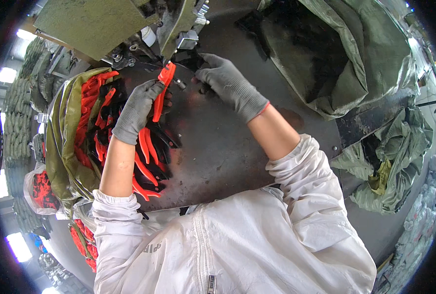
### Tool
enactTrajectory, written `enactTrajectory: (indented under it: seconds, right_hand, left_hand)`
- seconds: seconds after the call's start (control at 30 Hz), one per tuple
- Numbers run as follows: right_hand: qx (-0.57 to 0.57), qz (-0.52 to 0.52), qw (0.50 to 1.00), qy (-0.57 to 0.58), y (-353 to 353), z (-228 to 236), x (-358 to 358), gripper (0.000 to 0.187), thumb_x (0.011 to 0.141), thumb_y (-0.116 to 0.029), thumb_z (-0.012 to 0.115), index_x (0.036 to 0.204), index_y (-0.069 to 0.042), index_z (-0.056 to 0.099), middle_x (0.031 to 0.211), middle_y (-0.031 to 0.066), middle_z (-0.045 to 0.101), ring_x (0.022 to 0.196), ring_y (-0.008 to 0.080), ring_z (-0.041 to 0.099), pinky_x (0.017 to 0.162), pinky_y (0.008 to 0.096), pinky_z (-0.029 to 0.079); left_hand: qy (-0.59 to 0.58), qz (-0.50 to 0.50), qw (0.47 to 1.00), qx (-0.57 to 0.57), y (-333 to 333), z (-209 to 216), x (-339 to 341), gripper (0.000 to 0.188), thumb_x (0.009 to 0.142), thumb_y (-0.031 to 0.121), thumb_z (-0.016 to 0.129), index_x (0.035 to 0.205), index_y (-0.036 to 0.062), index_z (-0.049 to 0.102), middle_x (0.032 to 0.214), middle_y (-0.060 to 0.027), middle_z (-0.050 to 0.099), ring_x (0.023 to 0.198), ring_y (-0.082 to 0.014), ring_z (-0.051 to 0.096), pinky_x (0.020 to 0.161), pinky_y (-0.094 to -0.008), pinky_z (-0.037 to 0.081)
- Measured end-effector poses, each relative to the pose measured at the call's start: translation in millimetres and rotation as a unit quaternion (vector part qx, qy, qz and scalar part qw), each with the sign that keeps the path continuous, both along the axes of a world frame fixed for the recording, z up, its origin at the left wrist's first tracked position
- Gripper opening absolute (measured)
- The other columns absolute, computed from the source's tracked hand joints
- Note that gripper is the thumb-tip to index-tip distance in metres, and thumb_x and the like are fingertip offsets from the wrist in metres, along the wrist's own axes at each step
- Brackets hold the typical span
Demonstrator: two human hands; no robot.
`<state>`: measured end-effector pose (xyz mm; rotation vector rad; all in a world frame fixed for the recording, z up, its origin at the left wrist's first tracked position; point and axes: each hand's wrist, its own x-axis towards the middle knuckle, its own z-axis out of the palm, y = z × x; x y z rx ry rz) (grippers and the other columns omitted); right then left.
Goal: The person assembles red and black plastic components using an assembly machine at a workstation.
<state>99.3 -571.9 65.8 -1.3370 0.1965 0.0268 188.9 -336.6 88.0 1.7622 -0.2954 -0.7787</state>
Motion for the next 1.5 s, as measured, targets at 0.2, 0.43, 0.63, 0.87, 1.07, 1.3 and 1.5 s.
enactTrajectory:
  seconds: [0.2,0.43,0.63,0.87,1.07,1.3,1.5]
  right_hand:
    - [-0.062,0.053,0.996,0.023,36,16,6,0.062,0.092,-0.005,0.064,0.152,-0.004,0.049,0.088,0.0054,0.068,0.063,0.0102,0.058,0.055,0.0268,0.049]
    - [-0.05,0.031,0.996,0.066,31,-18,6,0.067,0.095,-0.007,0.06,0.158,-0.007,0.039,0.087,0.0066,0.064,0.06,0.0105,0.058,0.049,0.026,0.046]
    - [-0.023,0.051,0.995,0.087,51,-6,16,0.068,0.097,-0.005,0.059,0.16,-0.008,0.035,0.089,0.008,0.065,0.058,0.0106,0.057,0.047,0.0257,0.046]
    - [-0.089,0.013,0.992,0.085,37,13,3,0.059,0.1,-0.009,0.059,0.156,-0.011,0.043,0.09,0.0057,0.066,0.061,0.0092,0.057,0.05,0.0263,0.047]
    - [-0.068,0.087,0.987,0.113,52,4,1,0.054,0.101,-0.011,0.058,0.154,-0.01,0.045,0.086,0.0027,0.065,0.06,0.0085,0.056,0.05,0.0264,0.047]
    - [-0.022,0.017,0.992,0.125,53,-1,-9,0.05,0.099,-0.008,0.059,0.148,-0.011,0.05,0.082,0.002,0.062,0.059,0.0091,0.056,0.05,0.0273,0.048]
    - [0.011,0.036,0.99,-0.139,51,-44,7,0.025,0.094,-0.012,0.065,0.118,-0.006,0.068,0.09,0.0068,0.068,0.075,0.0165,0.065,0.068,0.033,0.055]
  left_hand:
    - [-0.089,-0.046,0.995,0.01,10,-4,8,0.038,0.106,0.034,0.059,0.117,-0.0006,0.069,0.094,-0.0091,0.073,0.079,-0.0176,0.071,0.074,-0.0332,0.059]
    - [-0.314,0.002,0.938,0.144,45,15,75,0.031,0.099,0.028,0.063,0.104,-0.0026,0.069,0.088,-0.0147,0.074,0.083,-0.0259,0.074,0.076,-0.0387,0.06]
    - [-0.448,0.059,0.662,0.598,210,-33,248,0.021,0.095,0.015,0.058,0.104,0.004,0.073,0.109,-0.0215,0.074,0.097,-0.0328,0.074,0.086,-0.0469,0.06]
    - [-0.304,-0.092,0.807,0.498,183,-74,252,0.038,0.097,0.024,0.067,0.128,0.0027,0.067,0.124,-0.0183,0.071,0.115,-0.0336,0.067,0.098,-0.042,0.052]
    - [-0.336,0.178,0.909,0.171,210,-30,193,0.047,0.096,0.024,0.072,0.134,-0.003,0.06,0.117,-0.0148,0.072,0.106,-0.0274,0.066,0.097,-0.0381,0.05]
    - [-0.216,-0.144,0.965,0.027,86,65,3,0.042,0.102,0.024,0.068,0.131,-0.0053,0.057,0.094,-0.0048,0.064,0.078,-0.0097,0.059,0.071,-0.0264,0.052]
    - [-0.032,-0.054,0.988,-0.139,-18,33,-61,0.036,0.107,0.033,0.059,0.121,-0.0012,0.059,0.088,-0.0044,0.064,0.068,-0.0153,0.06,0.063,-0.0282,0.049]
